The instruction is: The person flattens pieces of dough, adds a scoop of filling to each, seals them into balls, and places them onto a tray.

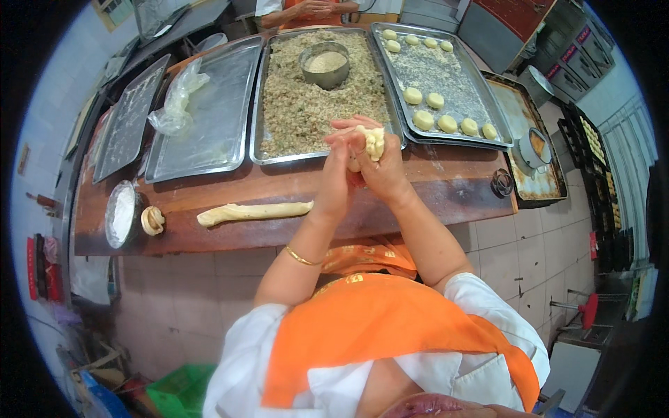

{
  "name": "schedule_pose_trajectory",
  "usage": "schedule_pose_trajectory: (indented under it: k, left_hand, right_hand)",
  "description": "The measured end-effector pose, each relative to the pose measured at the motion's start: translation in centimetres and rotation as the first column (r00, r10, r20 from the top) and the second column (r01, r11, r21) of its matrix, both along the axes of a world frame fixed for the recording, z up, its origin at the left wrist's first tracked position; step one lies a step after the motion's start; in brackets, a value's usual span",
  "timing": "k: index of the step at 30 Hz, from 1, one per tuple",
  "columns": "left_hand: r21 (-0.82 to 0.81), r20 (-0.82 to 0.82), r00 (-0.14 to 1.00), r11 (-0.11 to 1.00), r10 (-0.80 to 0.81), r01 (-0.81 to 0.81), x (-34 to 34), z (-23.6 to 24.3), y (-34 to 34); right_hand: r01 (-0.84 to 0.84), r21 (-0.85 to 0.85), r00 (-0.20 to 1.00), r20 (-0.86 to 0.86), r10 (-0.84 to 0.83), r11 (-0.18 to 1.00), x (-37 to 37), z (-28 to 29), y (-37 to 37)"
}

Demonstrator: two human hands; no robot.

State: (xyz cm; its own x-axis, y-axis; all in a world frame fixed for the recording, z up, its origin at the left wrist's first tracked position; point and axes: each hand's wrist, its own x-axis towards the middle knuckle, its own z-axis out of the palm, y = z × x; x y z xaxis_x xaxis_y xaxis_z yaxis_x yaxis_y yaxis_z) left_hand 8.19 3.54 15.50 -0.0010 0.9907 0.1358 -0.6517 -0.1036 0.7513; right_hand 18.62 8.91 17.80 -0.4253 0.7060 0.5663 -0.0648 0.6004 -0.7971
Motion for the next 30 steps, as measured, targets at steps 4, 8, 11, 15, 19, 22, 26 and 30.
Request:
schedule_pose_trajectory:
  k: [4,8,11,15,19,22,26,30]
  left_hand:
    - [0.073,-0.033,0.993,0.991,-0.114,0.116,-1.2,0.2,-0.2]
    - [-0.038,-0.198,0.980,0.999,0.030,-0.038,-0.5,-0.3,0.2]
    - [0.004,-0.205,0.979,1.000,0.012,-0.011,-0.2,0.0,-0.2]
    - [0.039,-0.143,0.989,0.999,0.030,-0.025,0.1,0.2,-0.5]
    - [0.044,-0.236,0.967,0.993,-0.096,0.110,-1.2,-0.3,-0.4]
    - [0.011,-0.249,0.966,0.997,-0.074,0.080,-1.4,-0.3,-0.3]
    - [0.031,-0.185,0.983,1.000,0.003,0.003,-0.1,0.8,-0.8]
    - [0.113,-0.282,0.956,0.987,-0.079,0.114,-1.5,0.2,-0.7]
  right_hand:
    - [-0.048,-0.102,0.962,-0.271,0.018,0.994,-1.2,1.2,-1.0]
    - [-0.082,0.228,0.996,0.001,0.084,0.970,-0.2,1.0,-0.1]
    - [-0.203,-0.052,0.979,-0.039,0.201,0.978,0.3,-0.1,0.2]
    - [-0.172,-0.340,0.976,-0.188,0.112,0.925,0.7,0.3,-1.0]
    - [-0.038,0.070,0.985,-0.166,0.049,0.997,-0.5,0.6,-0.7]
    - [-0.178,0.024,0.983,-0.033,0.179,0.984,0.4,0.0,0.4]
    - [-0.354,-0.300,0.933,-0.173,0.315,0.886,1.1,-0.5,0.5]
    - [-0.259,-0.257,0.938,-0.299,0.178,0.931,0.2,1.1,-1.2]
